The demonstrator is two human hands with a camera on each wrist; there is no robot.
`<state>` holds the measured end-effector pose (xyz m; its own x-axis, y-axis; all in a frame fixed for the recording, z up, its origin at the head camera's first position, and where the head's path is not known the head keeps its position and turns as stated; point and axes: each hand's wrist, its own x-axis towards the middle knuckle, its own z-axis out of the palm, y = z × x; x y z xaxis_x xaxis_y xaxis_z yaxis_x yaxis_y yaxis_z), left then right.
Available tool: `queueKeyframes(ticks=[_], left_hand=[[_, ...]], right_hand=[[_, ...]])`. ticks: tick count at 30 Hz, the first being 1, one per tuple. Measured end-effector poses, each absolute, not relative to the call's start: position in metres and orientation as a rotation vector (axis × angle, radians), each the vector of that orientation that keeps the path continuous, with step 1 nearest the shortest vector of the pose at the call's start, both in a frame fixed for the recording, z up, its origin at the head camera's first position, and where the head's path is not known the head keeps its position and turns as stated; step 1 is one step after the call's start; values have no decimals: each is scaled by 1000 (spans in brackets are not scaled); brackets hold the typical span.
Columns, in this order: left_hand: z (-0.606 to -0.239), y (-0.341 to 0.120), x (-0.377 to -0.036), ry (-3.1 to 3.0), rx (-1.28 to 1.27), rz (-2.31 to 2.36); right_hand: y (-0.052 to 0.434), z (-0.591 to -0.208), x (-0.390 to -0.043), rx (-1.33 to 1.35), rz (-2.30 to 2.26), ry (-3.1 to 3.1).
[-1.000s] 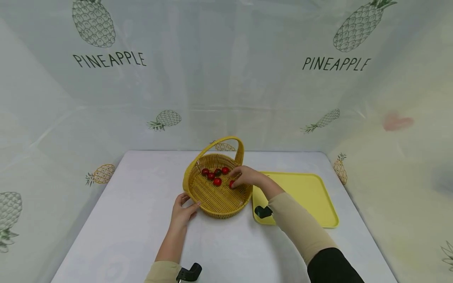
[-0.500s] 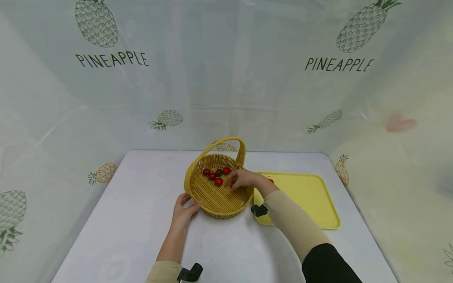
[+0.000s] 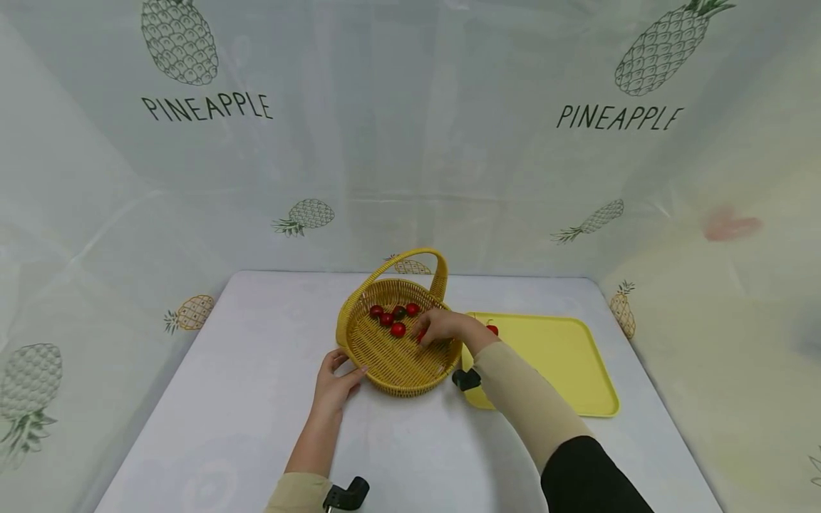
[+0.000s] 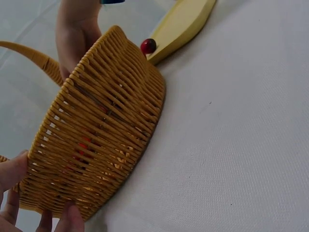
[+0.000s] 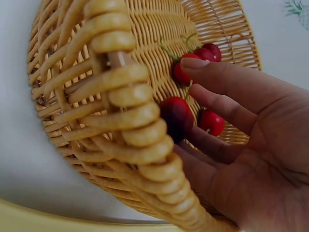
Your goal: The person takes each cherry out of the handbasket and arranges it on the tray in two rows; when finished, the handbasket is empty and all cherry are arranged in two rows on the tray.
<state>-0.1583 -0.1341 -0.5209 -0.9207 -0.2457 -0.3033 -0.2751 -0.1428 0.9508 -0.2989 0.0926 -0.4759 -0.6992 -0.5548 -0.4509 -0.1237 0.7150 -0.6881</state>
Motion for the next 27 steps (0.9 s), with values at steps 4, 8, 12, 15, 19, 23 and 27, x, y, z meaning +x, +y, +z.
queueKeyframes(ticks=[4, 8, 12, 15, 19, 23, 27], left_hand=[[-521, -133, -159, 2046, -618, 2277], [-521, -133, -158, 2040, -617, 2280], [-521, -132, -158, 2039, -616, 2281], [-521, -132, -158, 2038, -618, 2282], [-521, -132, -159, 2035, -620, 2282], [-522, -133, -159, 2030, -623, 2282], [-521, -134, -158, 2027, -626, 2281]], right_hand=[[93, -476, -300, -508, -803, 2275], [93, -478, -301, -510, -763, 2296], [93, -479, -301, -519, -747, 2300], [93, -479, -300, -533, -747, 2294], [94, -477, -299, -549, -749, 2288], [94, -474, -297, -565, -763, 2291], [96, -470, -296, -591, -808, 2306]])
